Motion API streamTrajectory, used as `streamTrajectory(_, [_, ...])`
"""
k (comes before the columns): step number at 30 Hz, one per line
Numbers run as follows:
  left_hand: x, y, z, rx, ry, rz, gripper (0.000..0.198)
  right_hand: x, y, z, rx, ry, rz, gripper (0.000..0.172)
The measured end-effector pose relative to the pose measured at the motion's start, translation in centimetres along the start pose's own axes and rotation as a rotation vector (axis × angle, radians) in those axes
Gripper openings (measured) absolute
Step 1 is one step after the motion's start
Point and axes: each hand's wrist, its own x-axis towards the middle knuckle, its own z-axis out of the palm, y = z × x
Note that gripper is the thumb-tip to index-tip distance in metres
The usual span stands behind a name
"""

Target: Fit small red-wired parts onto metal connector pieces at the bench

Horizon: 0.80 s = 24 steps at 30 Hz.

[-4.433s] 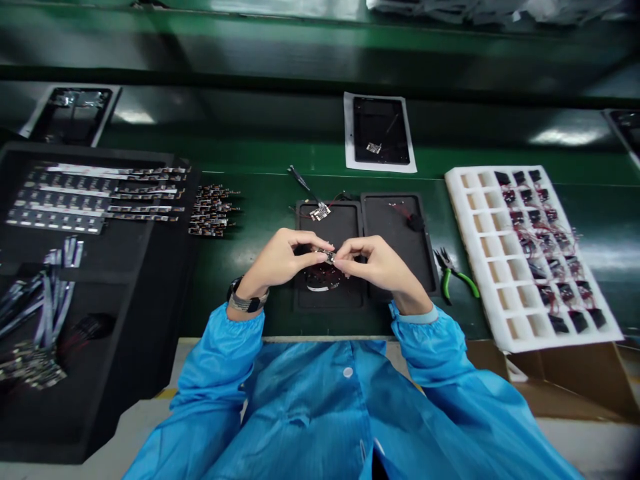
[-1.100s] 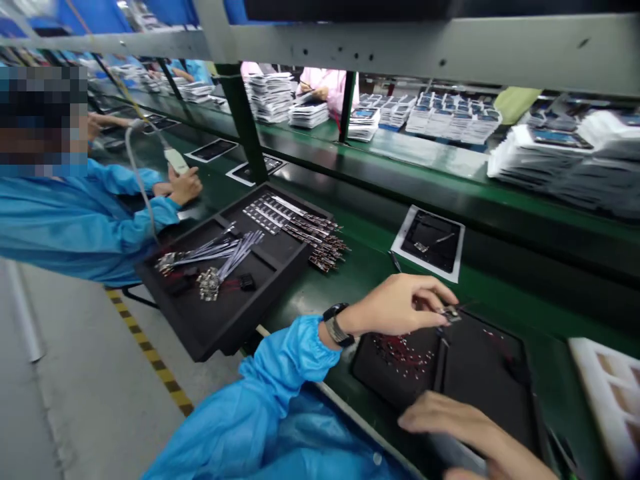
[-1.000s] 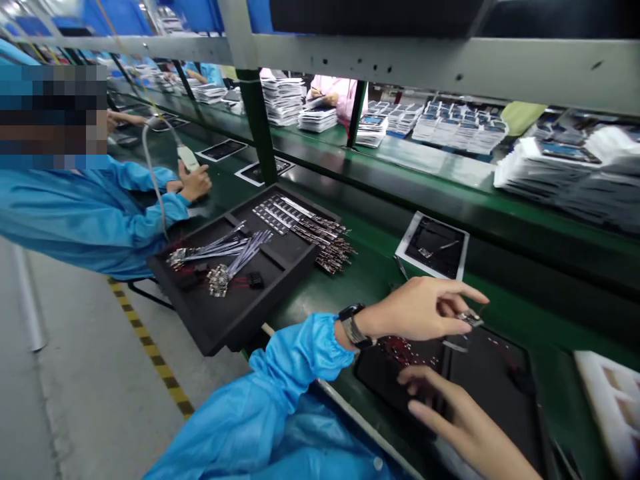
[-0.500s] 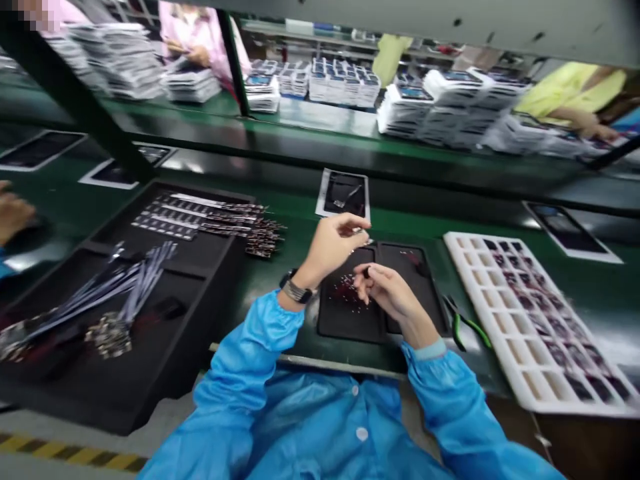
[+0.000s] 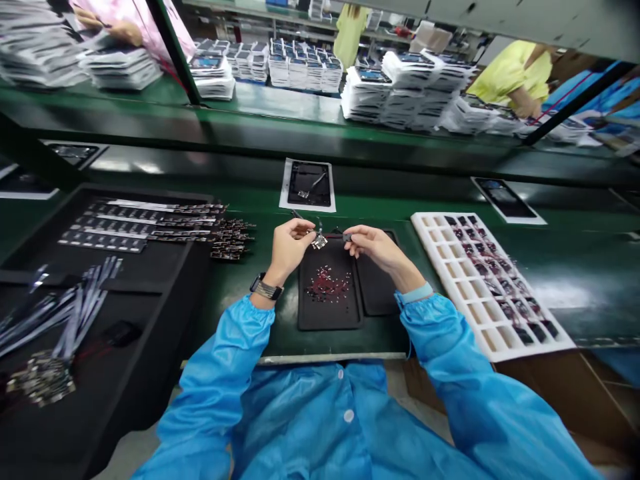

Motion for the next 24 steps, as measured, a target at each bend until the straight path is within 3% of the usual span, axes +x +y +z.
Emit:
streamTrajectory(4, [0.7,-0.4,0.7,0.103,0.025,0.104,0.021,1.7,-0.3,-1.1,0.009,0.032,-0.012,0.041])
streamTrajectory(7, [1.6,-1.3,1.4,0.202,0.037,0.039,0.015,3.5,0.0,-1.7,0.020,0.058,-0.026,0.044])
streamTrajectory(10, [2.1,-2.8,2.1,0.273,0.020,-0.043,0.011,5.3,0.8,-2.2,-0.200,0.106,-0.113,0.042])
streamTrajectory(15, [1.9,-4.6,2.3,0.367,-0.045,-0.075,0.009,7.0,1.9,-3.1,-0.591,0.100,-0.253,0.022])
streamTrajectory(18, [1.5,-4.3,2.1,0.452,-0.064,-0.050,0.011,7.3,2.3,-3.5,-0.715,0.099,-0.283,0.021])
streamTrajectory(24, [0.5,-1.9,0.8,0.626,0.022,0.008,0.008,7.6,2.2,-3.2,-0.870,0.086,-0.302,0.024])
